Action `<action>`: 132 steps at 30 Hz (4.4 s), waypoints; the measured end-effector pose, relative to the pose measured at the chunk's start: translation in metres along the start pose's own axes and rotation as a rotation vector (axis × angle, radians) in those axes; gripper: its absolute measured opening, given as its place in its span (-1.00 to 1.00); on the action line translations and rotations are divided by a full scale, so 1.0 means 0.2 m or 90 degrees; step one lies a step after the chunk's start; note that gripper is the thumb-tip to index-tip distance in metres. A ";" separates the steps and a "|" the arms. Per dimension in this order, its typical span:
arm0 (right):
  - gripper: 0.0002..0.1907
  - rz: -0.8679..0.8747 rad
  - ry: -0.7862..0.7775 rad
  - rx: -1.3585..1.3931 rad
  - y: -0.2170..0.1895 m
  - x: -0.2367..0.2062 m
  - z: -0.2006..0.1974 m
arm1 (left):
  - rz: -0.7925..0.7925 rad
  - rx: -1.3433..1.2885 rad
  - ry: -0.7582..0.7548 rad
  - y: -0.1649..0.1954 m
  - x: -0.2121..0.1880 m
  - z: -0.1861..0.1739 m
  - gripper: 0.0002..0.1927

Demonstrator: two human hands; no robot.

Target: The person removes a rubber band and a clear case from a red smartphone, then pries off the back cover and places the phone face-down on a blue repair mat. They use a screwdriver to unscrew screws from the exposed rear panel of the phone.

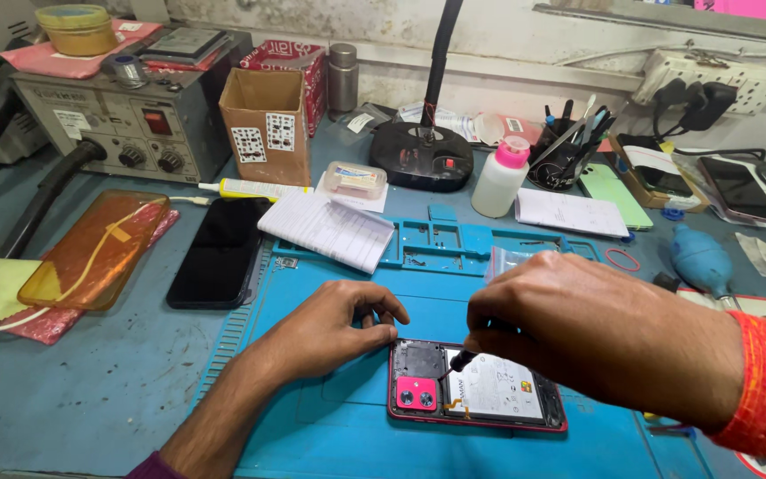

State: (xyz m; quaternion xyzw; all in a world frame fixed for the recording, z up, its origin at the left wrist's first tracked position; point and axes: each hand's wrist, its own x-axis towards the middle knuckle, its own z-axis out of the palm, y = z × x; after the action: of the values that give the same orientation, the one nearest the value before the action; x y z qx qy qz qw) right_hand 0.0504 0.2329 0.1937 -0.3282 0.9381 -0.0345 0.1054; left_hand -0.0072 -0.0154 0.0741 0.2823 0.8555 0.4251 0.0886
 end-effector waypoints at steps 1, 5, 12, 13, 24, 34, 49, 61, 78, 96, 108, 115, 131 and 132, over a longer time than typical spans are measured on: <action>-0.81 0.050 -0.046 -0.014 0.00 0.00 0.00 | -0.004 0.001 0.000 0.00 0.00 0.00 -0.72; -0.89 -0.062 0.018 0.022 -0.01 0.00 -0.01 | -0.006 0.002 0.003 -0.01 0.00 0.00 -0.72; -0.90 -0.118 0.031 0.039 0.01 -0.01 -0.02 | 0.000 0.008 0.001 0.00 0.00 -0.01 -0.72; -0.90 -0.137 0.038 0.042 0.01 -0.01 -0.02 | 0.006 0.012 0.001 0.00 0.00 -0.01 -0.72; -0.88 -0.114 0.135 0.050 -0.03 0.05 -0.06 | -0.030 0.020 -0.077 0.03 -0.03 -0.01 -0.59; -0.81 -0.036 0.135 0.057 -0.04 0.07 -0.07 | -0.032 -0.019 -0.061 -0.02 -0.03 -0.03 -0.70; -0.86 -0.170 0.146 0.055 0.01 0.09 0.04 | -0.020 0.086 0.012 -0.02 -0.03 -0.08 -0.77; -0.61 0.154 -0.109 -0.154 -0.16 0.14 -0.05 | 0.011 0.092 0.020 -0.06 -0.03 -0.07 -0.79; -0.80 -0.125 0.051 -0.041 -0.15 0.17 -0.03 | -0.087 0.081 0.003 -0.06 -0.03 -0.04 -0.78; -0.76 -0.081 0.060 -0.071 -0.14 0.13 -0.02 | 0.072 0.047 0.017 -0.08 -0.02 -0.05 -0.77; -0.77 -0.084 0.051 -0.074 -0.09 0.11 0.02 | 0.034 0.054 0.018 -0.07 -0.03 -0.05 -0.76; -0.82 -0.091 0.012 -0.011 -0.04 0.14 0.04 | -0.008 0.034 0.012 -0.07 -0.03 -0.05 -0.77; -0.84 -0.218 0.129 0.042 -0.16 0.12 -0.05 | -0.001 0.022 0.013 -0.07 -0.03 -0.05 -0.75; -0.81 -0.113 0.075 0.019 -0.15 0.12 -0.04 | -0.005 0.015 0.009 -0.07 -0.04 -0.05 -0.75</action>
State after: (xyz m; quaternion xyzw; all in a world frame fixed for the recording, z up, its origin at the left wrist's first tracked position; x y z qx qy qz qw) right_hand 0.0481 0.1938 0.2013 -0.4060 0.9092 -0.0773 0.0514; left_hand -0.0107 -0.0324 0.0694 0.2767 0.8622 0.4165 0.0812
